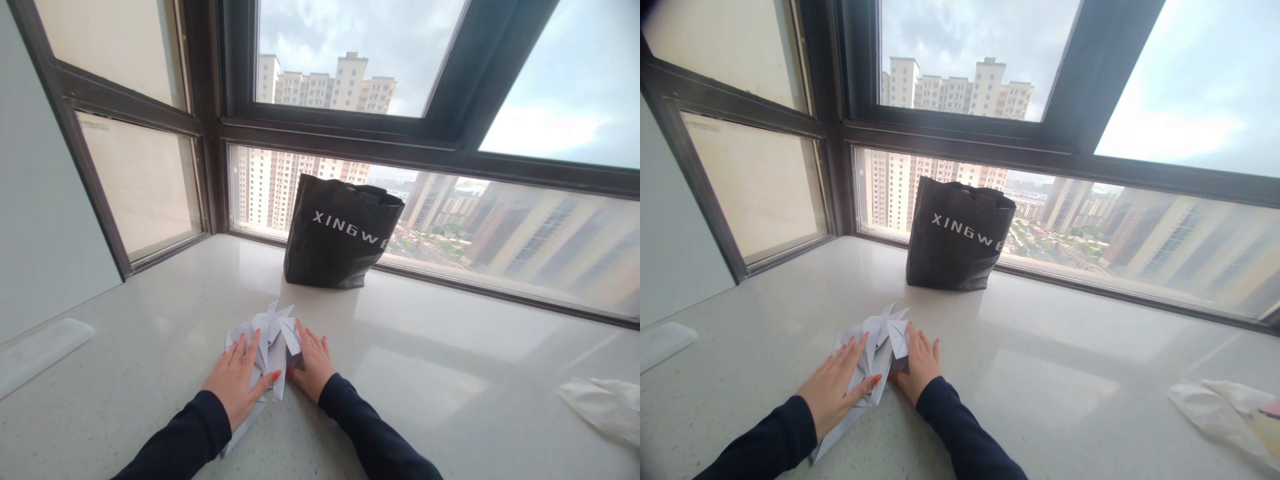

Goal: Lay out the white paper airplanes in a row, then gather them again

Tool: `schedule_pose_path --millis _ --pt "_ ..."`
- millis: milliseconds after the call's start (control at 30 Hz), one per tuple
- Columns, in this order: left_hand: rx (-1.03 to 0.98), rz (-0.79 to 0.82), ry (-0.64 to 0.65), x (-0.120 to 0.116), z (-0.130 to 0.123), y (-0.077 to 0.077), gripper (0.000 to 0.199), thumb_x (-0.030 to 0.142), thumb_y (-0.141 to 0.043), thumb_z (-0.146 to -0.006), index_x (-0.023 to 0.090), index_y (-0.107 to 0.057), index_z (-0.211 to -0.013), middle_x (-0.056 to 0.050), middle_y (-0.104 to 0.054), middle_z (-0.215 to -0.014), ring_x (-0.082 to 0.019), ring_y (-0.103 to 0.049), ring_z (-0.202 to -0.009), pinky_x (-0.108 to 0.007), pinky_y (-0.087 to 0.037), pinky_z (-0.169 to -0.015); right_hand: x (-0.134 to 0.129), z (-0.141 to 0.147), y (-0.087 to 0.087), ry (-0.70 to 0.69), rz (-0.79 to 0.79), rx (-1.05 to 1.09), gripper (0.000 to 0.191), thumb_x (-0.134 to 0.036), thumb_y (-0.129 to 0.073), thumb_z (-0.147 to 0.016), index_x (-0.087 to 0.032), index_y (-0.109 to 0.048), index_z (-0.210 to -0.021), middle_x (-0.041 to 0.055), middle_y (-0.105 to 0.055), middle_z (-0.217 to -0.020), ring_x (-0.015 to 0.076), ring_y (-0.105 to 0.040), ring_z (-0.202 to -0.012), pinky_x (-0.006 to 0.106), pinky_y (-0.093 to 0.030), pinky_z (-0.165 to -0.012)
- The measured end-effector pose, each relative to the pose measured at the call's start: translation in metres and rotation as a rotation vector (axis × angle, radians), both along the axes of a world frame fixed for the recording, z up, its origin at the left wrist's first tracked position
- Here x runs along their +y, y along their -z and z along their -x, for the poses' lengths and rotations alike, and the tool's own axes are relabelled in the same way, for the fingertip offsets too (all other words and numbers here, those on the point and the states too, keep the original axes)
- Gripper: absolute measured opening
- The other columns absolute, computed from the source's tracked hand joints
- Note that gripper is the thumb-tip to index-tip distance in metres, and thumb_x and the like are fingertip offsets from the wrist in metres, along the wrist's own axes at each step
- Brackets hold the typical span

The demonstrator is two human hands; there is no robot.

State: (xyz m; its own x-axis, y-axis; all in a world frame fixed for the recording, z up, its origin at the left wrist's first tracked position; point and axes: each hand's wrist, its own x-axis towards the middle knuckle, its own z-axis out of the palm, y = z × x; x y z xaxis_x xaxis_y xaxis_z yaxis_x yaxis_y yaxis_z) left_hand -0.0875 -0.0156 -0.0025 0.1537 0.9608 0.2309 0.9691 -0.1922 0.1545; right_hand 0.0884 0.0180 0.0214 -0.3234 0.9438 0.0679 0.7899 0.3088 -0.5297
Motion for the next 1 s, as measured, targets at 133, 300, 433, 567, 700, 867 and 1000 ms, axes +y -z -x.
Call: schedule_pose_path --millis 133,300,433,567,700,867,1000 --pt "0.033 -0.092 -0.076 -0.014 -0.004 -0.015 0.074 0.064 -0.026 -0.074 0.019 -0.017 -0.132 -0.015 -0.02 -0.137 -0.034 -0.025 -0.121 -0.053 -0.027 -0.089 0.001 -0.012 0.001 -0.052 -0.044 0.073 0.076 -0.018 -0.057 -0.059 -0.015 -0.027 -0.128 0.0137 -0.033 -0.132 0.0283 -0.025 -0.121 0.049 -0.017 -0.097" --pt "0.021 -0.066 -0.026 -0.027 -0.011 -0.01 0.086 0.07 -0.033 -0.066 0.022 -0.01 -0.133 -0.013 -0.018 -0.138 -0.039 -0.025 -0.119 -0.06 -0.026 -0.085 -0.002 -0.024 -0.001 -0.039 -0.108 0.075 0.065 -0.018 -0.056 -0.063 -0.017 -0.034 -0.125 0.0116 -0.041 -0.127 0.0273 -0.03 -0.119 0.046 -0.022 -0.096" --pt "-0.002 -0.013 -0.005 -0.026 -0.014 -0.001 0.08 0.049 -0.045 -0.07 0.019 -0.008 -0.134 -0.014 -0.02 -0.137 -0.036 -0.031 -0.117 -0.053 -0.03 -0.088 -0.002 -0.02 -0.004 -0.015 -0.112 0.098 0.058 -0.018 -0.06 -0.063 -0.018 -0.042 -0.118 0.0109 -0.05 -0.117 0.0271 -0.04 -0.112 0.043 -0.03 -0.091" --pt "-0.056 -0.025 0.016 -0.023 -0.011 0.002 0.07 0.021 -0.039 -0.072 0.016 -0.006 -0.134 -0.013 -0.023 -0.137 -0.03 -0.036 -0.116 -0.045 -0.034 -0.089 0.001 -0.01 -0.012 0.02 -0.121 0.2 0.05 -0.01 -0.062 -0.057 -0.017 -0.051 -0.106 0.0088 -0.058 -0.1 0.0237 -0.051 -0.094 0.037 -0.039 -0.081" --pt "-0.101 -0.054 0.07 -0.018 -0.004 0.01 0.061 0.014 -0.031 -0.074 0.013 -0.012 -0.133 -0.013 -0.029 -0.134 -0.026 -0.035 -0.117 -0.043 -0.036 -0.089 0.004 0.002 -0.021 0.02 -0.143 0.22 0.048 -0.012 -0.066 -0.055 -0.018 -0.053 -0.102 0.0067 -0.059 -0.096 0.0225 -0.051 -0.09 0.037 -0.04 -0.079" --pt "-0.07 -0.207 0.089 -0.017 0.003 0.006 0.058 0.022 -0.03 -0.079 0.012 -0.012 -0.133 -0.013 -0.032 -0.132 -0.026 -0.034 -0.117 -0.041 -0.037 -0.088 0.007 0.002 -0.021 -0.073 -0.162 0.242 0.051 -0.02 -0.065 -0.06 -0.018 -0.05 -0.109 0.008 -0.056 -0.106 0.0233 -0.046 -0.1 0.039 -0.035 -0.087" --pt "0.076 -0.316 0.173 -0.031 -0.004 -0.011 0.057 0.035 -0.033 -0.081 0.016 -0.017 -0.132 -0.008 -0.031 -0.134 -0.029 -0.028 -0.12 -0.047 -0.03 -0.091 0.006 -0.018 -0.006 -0.009 -0.041 0.382 0.047 -0.013 -0.047 -0.068 -0.022 -0.045 -0.114 0.006 -0.049 -0.116 0.0194 -0.045 -0.105 0.035 -0.04 -0.085"
